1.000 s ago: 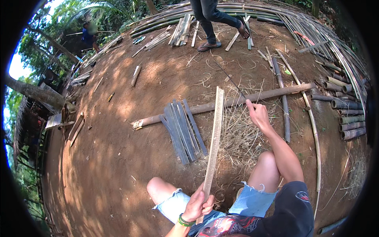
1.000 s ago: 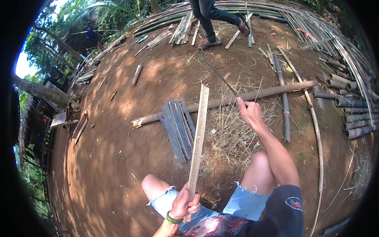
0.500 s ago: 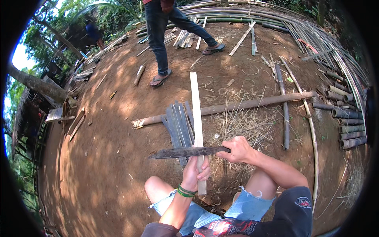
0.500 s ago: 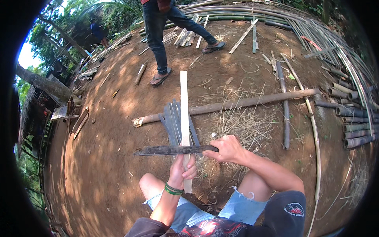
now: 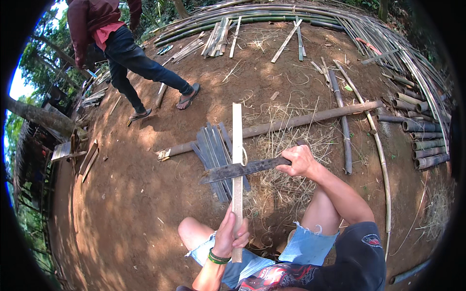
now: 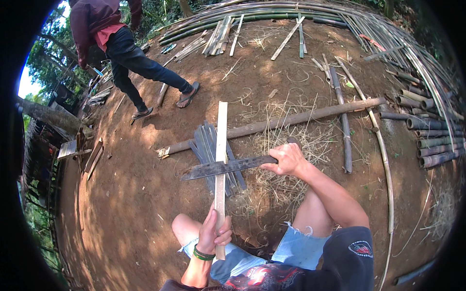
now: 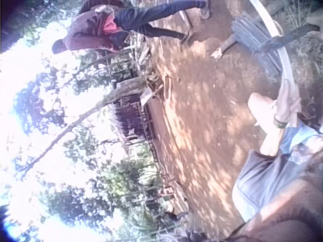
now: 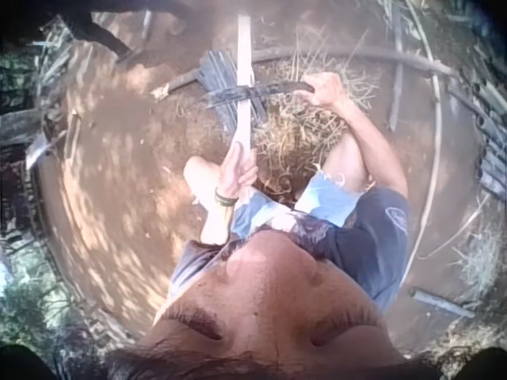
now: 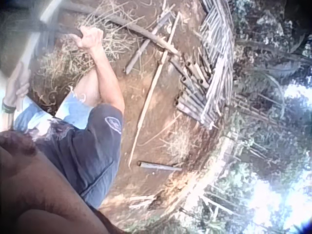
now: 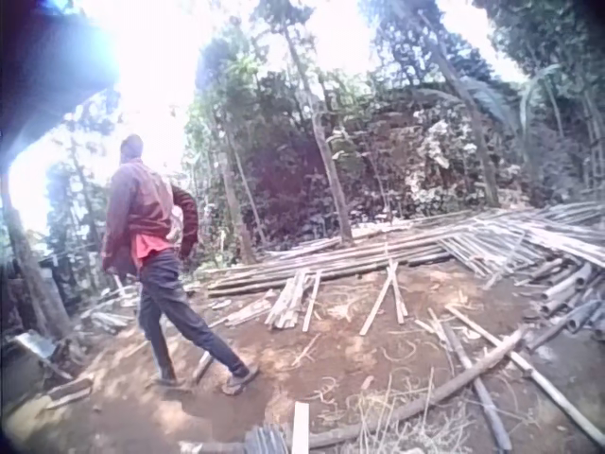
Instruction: The person sits on the ground and uses a machete to split long bamboo strips into thinner slats. They hold the bamboo vertically against a wooden support and strike it with the blade to separate the layers, then place the finished slats into a pile.
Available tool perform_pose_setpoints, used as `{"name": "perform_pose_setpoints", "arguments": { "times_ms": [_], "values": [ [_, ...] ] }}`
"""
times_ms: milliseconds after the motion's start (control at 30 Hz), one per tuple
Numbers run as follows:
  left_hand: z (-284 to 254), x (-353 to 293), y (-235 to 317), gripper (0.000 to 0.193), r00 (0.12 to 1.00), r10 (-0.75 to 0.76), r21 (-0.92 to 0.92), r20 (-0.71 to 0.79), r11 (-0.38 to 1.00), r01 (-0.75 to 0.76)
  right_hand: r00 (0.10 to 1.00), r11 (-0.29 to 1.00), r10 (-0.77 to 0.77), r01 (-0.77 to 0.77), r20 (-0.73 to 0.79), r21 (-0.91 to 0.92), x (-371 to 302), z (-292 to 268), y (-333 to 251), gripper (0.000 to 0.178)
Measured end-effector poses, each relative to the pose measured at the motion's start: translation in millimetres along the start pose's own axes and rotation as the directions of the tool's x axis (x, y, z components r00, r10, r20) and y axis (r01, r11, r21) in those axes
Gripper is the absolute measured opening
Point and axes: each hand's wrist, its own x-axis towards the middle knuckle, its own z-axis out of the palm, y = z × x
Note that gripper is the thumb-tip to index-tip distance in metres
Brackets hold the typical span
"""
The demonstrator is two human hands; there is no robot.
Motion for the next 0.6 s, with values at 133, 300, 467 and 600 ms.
{"name": "perform_pose_setpoints", "arguments": {
  "times_ms": [133, 300, 467, 600],
  "values": [
    [-12, -15, -11, 0.053, 0.999, -0.049, -0.075, -0.008, 0.996, 0.048, 0.994, 0.995, 0.08, -0.075, 0.068, -0.071, -6, 6, 14, 0.06],
    [-6, -67, -30, 0.056, 0.962, -0.157, -0.058, 0.224, 0.983, 0.174, 0.59, 0.583, 0.807, -0.805, -0.037, -0.11, -12, -34, 81, 0.073],
    [-33, -27, -21, 0.052, 0.999, -0.032, -0.05, 0.011, 0.998, 0.032, 0.722, 0.731, 0.682, -0.665, -0.118, 0.156, -10, -29, 38, 0.065],
    [-23, 24, -6, 0.049, 0.994, 0.074, 0.022, -0.08, 0.997, -0.073, 0.89, 0.87, 0.428, -0.452, 0.155, 0.195, 1, -20, -27, 0.055]
  ]
}}
